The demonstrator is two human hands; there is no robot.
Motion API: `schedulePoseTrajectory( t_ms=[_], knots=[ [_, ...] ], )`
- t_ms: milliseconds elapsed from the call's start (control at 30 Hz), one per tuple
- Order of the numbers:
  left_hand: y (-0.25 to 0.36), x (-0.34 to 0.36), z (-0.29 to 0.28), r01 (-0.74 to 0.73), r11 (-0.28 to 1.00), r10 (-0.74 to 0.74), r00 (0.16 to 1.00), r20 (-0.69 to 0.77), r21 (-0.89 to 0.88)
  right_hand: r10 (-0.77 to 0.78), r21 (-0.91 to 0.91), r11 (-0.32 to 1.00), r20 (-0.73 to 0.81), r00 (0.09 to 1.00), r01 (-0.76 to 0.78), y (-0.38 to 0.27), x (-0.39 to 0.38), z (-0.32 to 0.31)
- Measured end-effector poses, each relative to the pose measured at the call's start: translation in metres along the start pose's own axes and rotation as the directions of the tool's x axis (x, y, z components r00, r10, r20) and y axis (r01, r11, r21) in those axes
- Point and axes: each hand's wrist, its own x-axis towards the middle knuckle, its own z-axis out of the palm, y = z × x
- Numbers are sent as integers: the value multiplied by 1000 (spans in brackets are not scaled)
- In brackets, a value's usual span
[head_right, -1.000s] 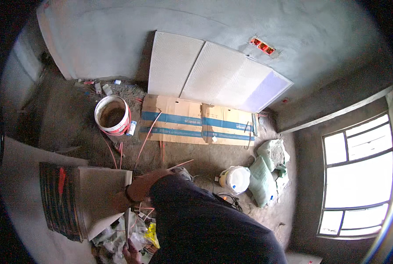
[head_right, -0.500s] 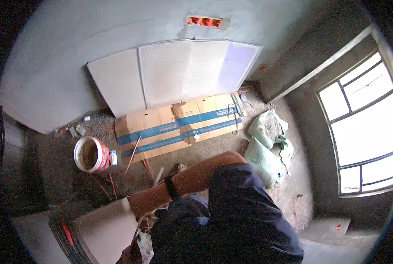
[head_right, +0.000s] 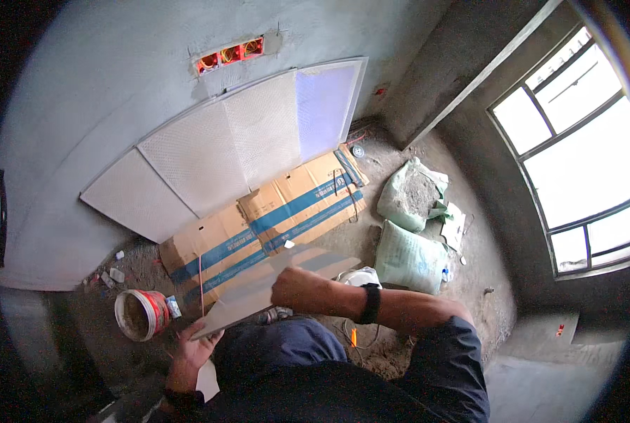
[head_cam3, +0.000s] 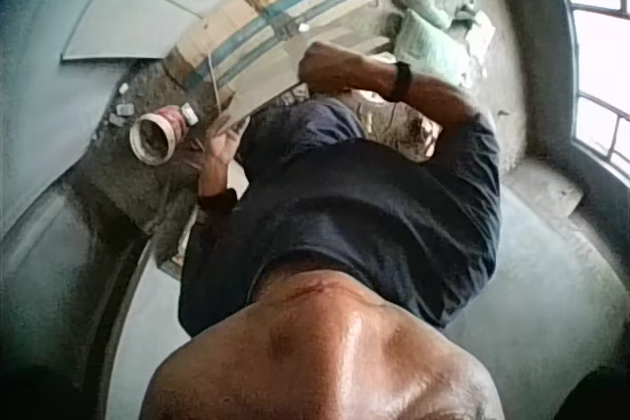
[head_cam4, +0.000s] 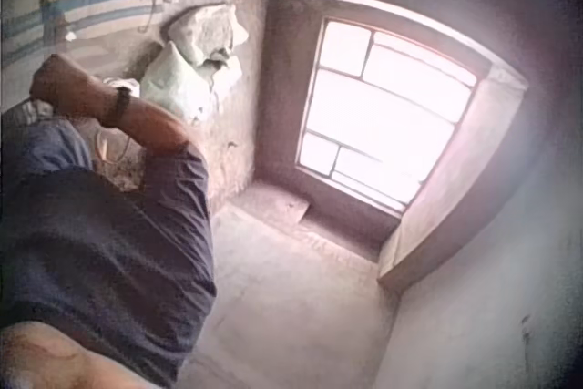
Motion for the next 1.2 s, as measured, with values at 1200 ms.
schedulePoseTrajectory(
  t_ms=[1200],
  knots=[
    [0,598,366,118,993,-119,993,-15,-27,146,13,988,260,955,-154,693,-106,-29]
  ],
)
